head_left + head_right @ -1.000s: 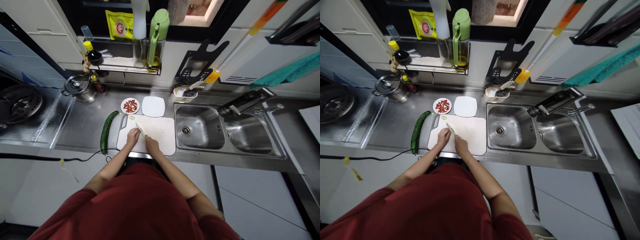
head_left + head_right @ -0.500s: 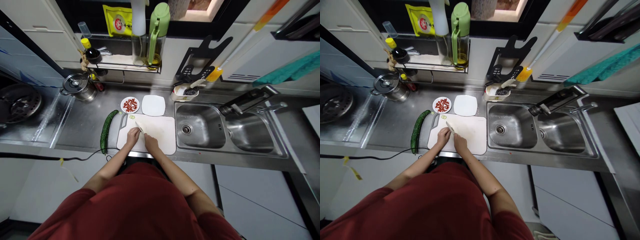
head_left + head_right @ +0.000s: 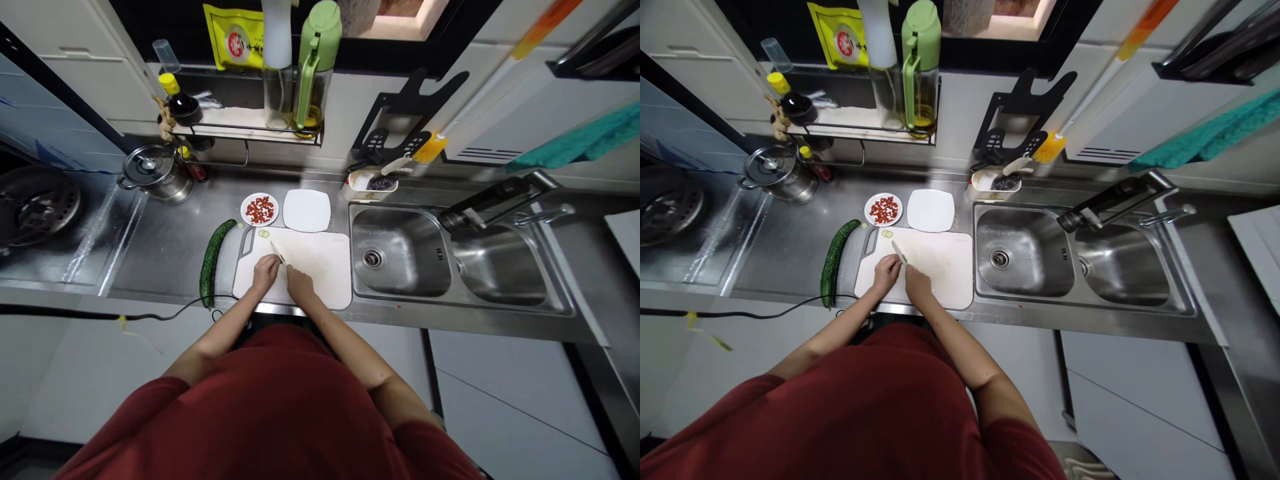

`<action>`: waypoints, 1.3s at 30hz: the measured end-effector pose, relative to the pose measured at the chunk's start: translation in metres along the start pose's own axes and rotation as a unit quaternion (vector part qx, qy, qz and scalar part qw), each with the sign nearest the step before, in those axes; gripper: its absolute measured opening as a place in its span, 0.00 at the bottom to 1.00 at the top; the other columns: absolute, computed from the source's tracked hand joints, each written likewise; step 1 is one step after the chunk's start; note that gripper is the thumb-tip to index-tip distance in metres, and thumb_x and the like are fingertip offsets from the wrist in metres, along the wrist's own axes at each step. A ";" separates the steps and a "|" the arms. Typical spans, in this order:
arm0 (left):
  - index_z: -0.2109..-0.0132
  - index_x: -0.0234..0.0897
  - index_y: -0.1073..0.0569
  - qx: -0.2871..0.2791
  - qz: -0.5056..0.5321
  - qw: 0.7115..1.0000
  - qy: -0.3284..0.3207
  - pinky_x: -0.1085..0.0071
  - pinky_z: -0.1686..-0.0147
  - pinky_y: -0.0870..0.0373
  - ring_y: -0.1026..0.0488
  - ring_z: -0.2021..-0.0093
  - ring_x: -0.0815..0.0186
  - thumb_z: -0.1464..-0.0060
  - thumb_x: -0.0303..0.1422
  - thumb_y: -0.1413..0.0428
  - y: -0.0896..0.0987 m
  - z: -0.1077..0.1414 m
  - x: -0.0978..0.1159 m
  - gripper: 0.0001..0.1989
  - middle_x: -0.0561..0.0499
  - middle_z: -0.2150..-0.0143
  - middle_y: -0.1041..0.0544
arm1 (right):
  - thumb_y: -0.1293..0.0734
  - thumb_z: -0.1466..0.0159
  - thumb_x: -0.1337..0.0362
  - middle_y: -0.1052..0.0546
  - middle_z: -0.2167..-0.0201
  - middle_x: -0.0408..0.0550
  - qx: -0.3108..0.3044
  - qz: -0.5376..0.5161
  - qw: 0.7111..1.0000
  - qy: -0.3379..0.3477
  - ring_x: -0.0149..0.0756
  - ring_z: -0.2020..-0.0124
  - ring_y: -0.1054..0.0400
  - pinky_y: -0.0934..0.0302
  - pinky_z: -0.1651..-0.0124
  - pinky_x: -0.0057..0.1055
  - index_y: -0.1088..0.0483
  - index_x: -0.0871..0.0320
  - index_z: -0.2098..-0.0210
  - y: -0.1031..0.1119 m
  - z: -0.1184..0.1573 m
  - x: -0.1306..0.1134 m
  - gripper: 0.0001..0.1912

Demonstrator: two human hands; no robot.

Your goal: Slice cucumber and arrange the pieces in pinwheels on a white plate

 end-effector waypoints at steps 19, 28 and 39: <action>0.61 0.38 0.26 0.013 0.011 1.000 -0.006 0.65 0.54 0.31 0.28 0.57 0.64 0.41 0.32 0.51 -0.001 0.001 -0.001 0.09 0.47 0.59 0.23 | 0.48 0.34 0.73 0.25 0.61 0.53 -0.006 -0.005 1.000 -0.002 0.38 0.60 0.28 0.38 0.59 0.30 0.41 0.60 0.50 0.001 -0.002 0.002 0.14; 0.62 0.38 0.26 0.029 0.016 0.999 -0.027 0.65 0.55 0.30 0.28 0.58 0.64 0.41 0.31 0.50 0.001 0.001 0.001 0.08 0.48 0.61 0.23 | 0.49 0.33 0.72 0.25 0.58 0.55 0.010 -0.013 1.000 0.009 0.38 0.57 0.29 0.38 0.57 0.30 0.41 0.61 0.50 0.007 -0.014 -0.004 0.15; 0.61 0.38 0.26 0.036 0.014 0.999 -0.028 0.64 0.54 0.30 0.27 0.57 0.64 0.41 0.31 0.50 0.000 0.001 -0.001 0.08 0.48 0.60 0.23 | 0.47 0.35 0.73 0.25 0.61 0.52 -0.001 -0.020 1.000 0.007 0.39 0.60 0.28 0.38 0.59 0.31 0.41 0.60 0.51 -0.003 -0.009 0.004 0.13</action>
Point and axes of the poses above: each hand's wrist, its own z-axis away from the middle knuckle, its own y-axis out of the back of the hand, x = y × z, the point moved 5 cm from there along -z, towards the middle knuckle
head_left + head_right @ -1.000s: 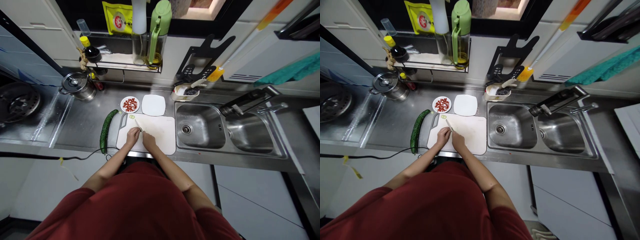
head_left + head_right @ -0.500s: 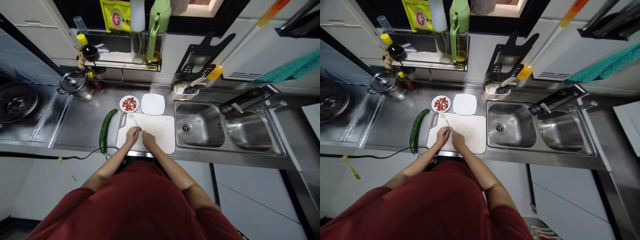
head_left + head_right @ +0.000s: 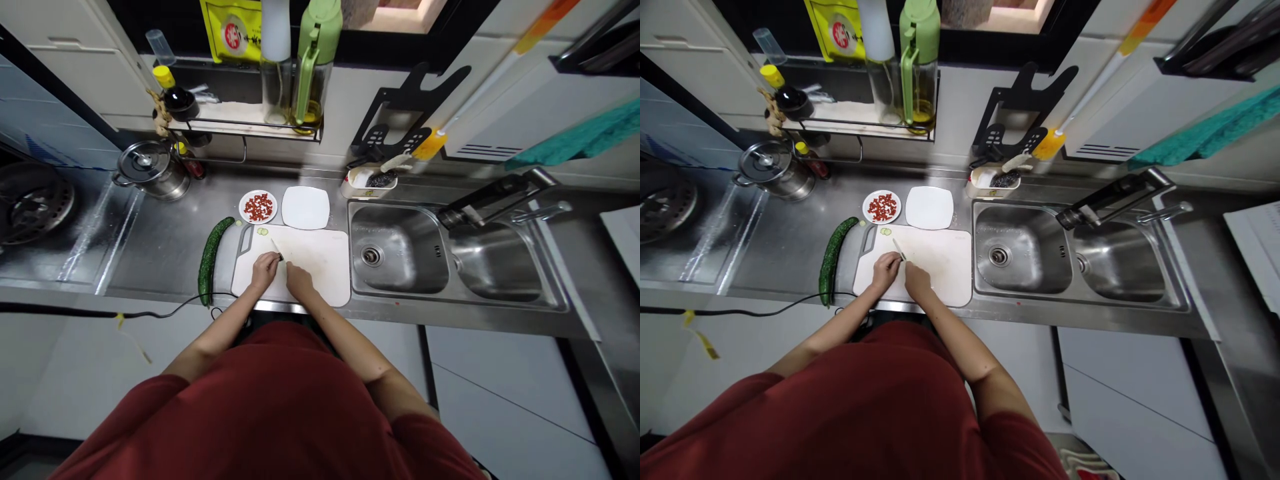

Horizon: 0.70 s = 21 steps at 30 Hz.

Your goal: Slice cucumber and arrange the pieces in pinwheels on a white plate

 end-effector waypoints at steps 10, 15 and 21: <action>0.61 0.38 0.26 -0.003 0.000 1.000 -0.002 0.64 0.55 0.30 0.27 0.57 0.64 0.41 0.31 0.50 0.000 0.000 0.000 0.08 0.48 0.60 0.23 | 0.48 0.34 0.74 0.25 0.59 0.55 0.010 0.007 1.000 0.008 0.39 0.58 0.29 0.38 0.57 0.31 0.42 0.60 0.51 0.006 -0.009 -0.005 0.13; 0.61 0.39 0.26 -0.002 0.005 1.000 0.000 0.63 0.55 0.30 0.27 0.57 0.63 0.41 0.32 0.50 0.000 0.000 -0.001 0.08 0.47 0.60 0.23 | 0.48 0.34 0.73 0.25 0.59 0.54 0.017 -0.002 1.000 0.007 0.40 0.57 0.29 0.38 0.57 0.31 0.41 0.61 0.51 0.008 -0.011 -0.006 0.14; 0.61 0.39 0.26 -0.010 0.007 1.000 0.000 0.62 0.54 0.31 0.28 0.57 0.63 0.41 0.32 0.51 0.000 0.000 0.000 0.09 0.47 0.60 0.24 | 0.47 0.34 0.72 0.25 0.59 0.54 0.015 -0.008 1.000 0.002 0.39 0.57 0.29 0.38 0.58 0.30 0.40 0.61 0.51 0.009 -0.013 -0.007 0.13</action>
Point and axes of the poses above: each hand's wrist, its own z-axis away from the middle knuckle, its own y-axis out of the back of the hand, x = y × z, the point moved 5 cm from there along -z, towards the middle knuckle
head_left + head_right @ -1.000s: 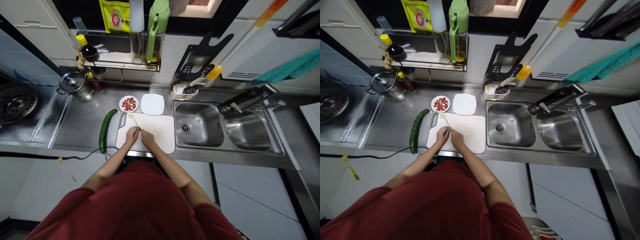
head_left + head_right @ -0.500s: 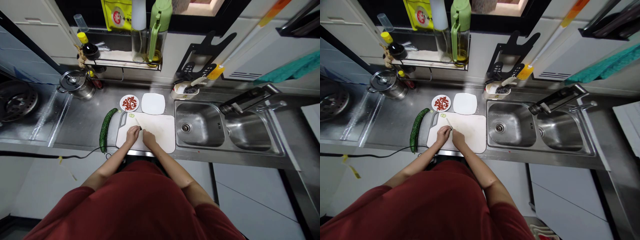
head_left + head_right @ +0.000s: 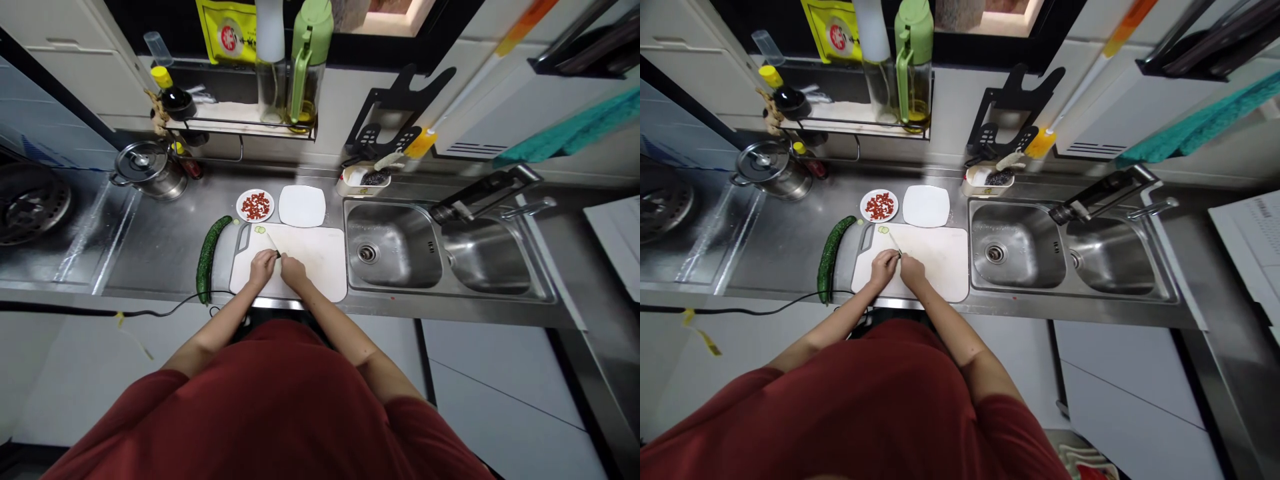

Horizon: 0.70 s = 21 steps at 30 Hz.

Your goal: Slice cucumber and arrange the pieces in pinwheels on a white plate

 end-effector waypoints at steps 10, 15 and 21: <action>0.61 0.38 0.26 0.013 0.006 1.000 0.004 0.63 0.55 0.31 0.28 0.57 0.64 0.40 0.32 0.51 0.000 0.000 0.000 0.09 0.47 0.61 0.24 | 0.47 0.36 0.75 0.25 0.60 0.54 -0.007 0.014 1.000 -0.015 0.40 0.58 0.29 0.37 0.59 0.33 0.41 0.60 0.53 -0.012 0.018 0.009 0.14; 0.61 0.38 0.26 0.019 0.004 1.000 0.006 0.63 0.55 0.30 0.28 0.57 0.63 0.41 0.32 0.50 -0.001 0.000 -0.001 0.08 0.46 0.61 0.24 | 0.47 0.36 0.75 0.25 0.60 0.55 -0.024 0.018 0.999 -0.032 0.41 0.58 0.29 0.37 0.59 0.33 0.40 0.60 0.53 -0.016 0.024 0.014 0.13; 0.61 0.38 0.26 0.016 0.000 1.000 0.004 0.64 0.55 0.30 0.28 0.57 0.64 0.41 0.31 0.50 -0.001 0.000 -0.002 0.08 0.47 0.61 0.24 | 0.46 0.36 0.75 0.25 0.60 0.54 -0.006 0.009 1.000 -0.010 0.40 0.58 0.29 0.37 0.59 0.31 0.40 0.61 0.52 -0.006 0.009 0.007 0.14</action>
Point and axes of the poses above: each hand's wrist, its own z-axis away from the middle knuckle, its own y-axis out of the back of the hand, x = y × z, the point moved 5 cm from there along -z, towards the middle knuckle
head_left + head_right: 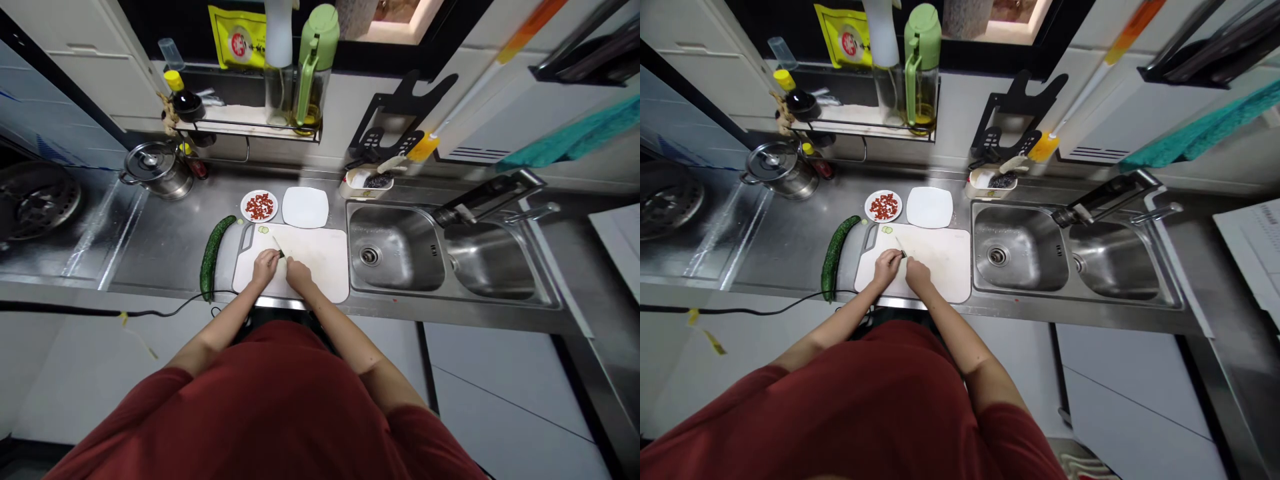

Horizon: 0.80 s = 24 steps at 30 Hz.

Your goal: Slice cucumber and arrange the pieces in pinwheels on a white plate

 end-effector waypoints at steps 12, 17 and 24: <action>0.62 0.38 0.26 -0.002 0.004 1.000 -0.004 0.63 0.55 0.30 0.28 0.58 0.64 0.40 0.32 0.51 0.001 0.000 0.001 0.09 0.47 0.61 0.24 | 0.48 0.34 0.73 0.25 0.60 0.55 0.015 0.006 1.000 -0.005 0.39 0.58 0.28 0.37 0.59 0.31 0.41 0.61 0.52 0.003 -0.005 -0.008 0.13; 0.61 0.38 0.26 0.005 0.007 1.000 -0.001 0.63 0.55 0.30 0.28 0.58 0.63 0.41 0.32 0.51 0.001 0.000 0.001 0.08 0.47 0.61 0.24 | 0.47 0.35 0.75 0.25 0.61 0.54 -0.005 0.016 1.000 -0.020 0.39 0.59 0.28 0.37 0.59 0.32 0.41 0.61 0.53 -0.007 0.009 0.002 0.13; 0.62 0.38 0.26 0.006 0.002 1.000 -0.001 0.64 0.55 0.30 0.28 0.58 0.64 0.41 0.32 0.50 0.001 0.000 0.002 0.08 0.47 0.62 0.24 | 0.46 0.36 0.75 0.25 0.61 0.53 -0.010 0.020 0.999 -0.025 0.40 0.59 0.28 0.37 0.60 0.32 0.40 0.60 0.53 -0.009 0.011 0.005 0.13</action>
Point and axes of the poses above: each hand's wrist, its own z-axis away from the middle knuckle, its own y-axis out of the back of the hand, x = y × z, the point moved 5 cm from there along -z, towards the middle knuckle
